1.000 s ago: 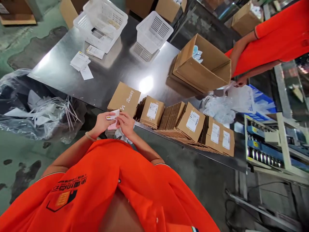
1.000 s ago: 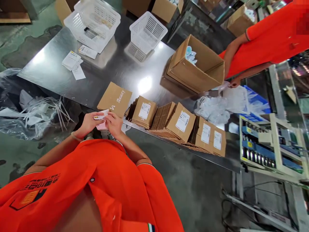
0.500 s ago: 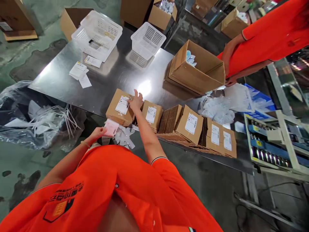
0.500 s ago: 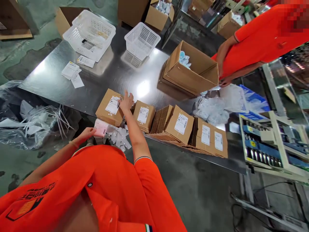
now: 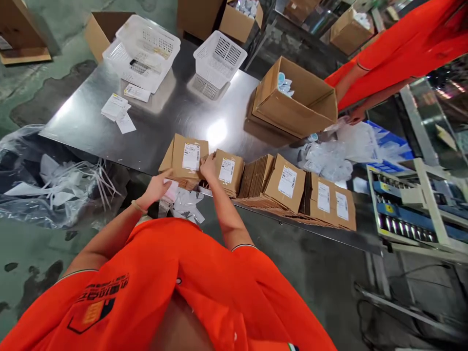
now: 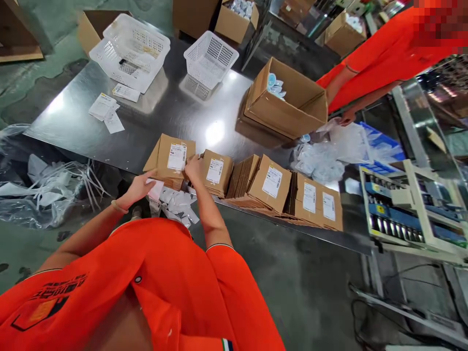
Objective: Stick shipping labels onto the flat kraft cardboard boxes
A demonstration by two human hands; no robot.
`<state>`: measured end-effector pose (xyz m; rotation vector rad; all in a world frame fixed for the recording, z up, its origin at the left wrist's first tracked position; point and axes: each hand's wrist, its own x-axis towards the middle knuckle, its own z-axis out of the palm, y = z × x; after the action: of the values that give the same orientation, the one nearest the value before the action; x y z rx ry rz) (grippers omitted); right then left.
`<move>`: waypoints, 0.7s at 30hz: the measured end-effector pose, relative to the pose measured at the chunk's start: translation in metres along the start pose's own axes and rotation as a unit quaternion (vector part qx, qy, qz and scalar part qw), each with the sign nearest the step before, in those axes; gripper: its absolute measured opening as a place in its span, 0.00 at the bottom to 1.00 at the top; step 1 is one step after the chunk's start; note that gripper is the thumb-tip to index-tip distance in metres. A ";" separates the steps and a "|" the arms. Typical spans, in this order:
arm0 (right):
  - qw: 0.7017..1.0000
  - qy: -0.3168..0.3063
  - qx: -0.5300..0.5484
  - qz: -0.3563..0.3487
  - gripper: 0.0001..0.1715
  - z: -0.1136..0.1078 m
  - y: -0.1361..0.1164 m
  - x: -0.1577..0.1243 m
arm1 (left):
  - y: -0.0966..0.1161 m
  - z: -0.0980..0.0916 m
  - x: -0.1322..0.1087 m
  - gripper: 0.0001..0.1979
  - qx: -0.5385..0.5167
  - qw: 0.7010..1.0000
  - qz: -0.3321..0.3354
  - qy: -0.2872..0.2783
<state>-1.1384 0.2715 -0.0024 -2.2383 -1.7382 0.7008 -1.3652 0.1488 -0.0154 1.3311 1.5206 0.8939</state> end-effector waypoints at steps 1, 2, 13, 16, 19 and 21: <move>1.000 -0.013 0.010 0.025 0.32 -0.009 0.012 -0.002 | 0.001 0.006 -0.003 0.32 -0.008 1.000 0.008 -0.020; 0.999 -0.015 0.014 0.048 0.29 -0.020 0.024 -0.003 | 0.002 0.011 -0.007 0.32 -0.019 0.999 0.019 -0.037; 0.988 0.136 -0.004 -0.067 0.30 -0.085 0.059 -0.044 | 0.018 -0.017 -0.037 0.34 -0.179 0.980 -0.005 -0.092; 0.923 -0.170 0.175 -0.297 0.19 -0.025 0.022 -0.086 | 0.021 -0.027 -0.036 0.34 -0.271 0.962 -0.007 0.017; 0.836 -0.365 0.290 -0.288 0.12 0.034 -0.008 -0.124 | 0.008 -0.041 -0.026 0.34 -0.362 0.911 -0.071 0.182; 0.841 -0.357 0.332 -0.233 0.10 0.056 -0.022 -0.137 | -0.006 -0.050 -0.022 0.32 -0.393 0.868 -0.144 0.266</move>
<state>-1.2108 0.1402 -0.0089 -1.0707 -1.7851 1.8093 -1.4139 0.1280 -0.0006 0.2579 1.4300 1.5404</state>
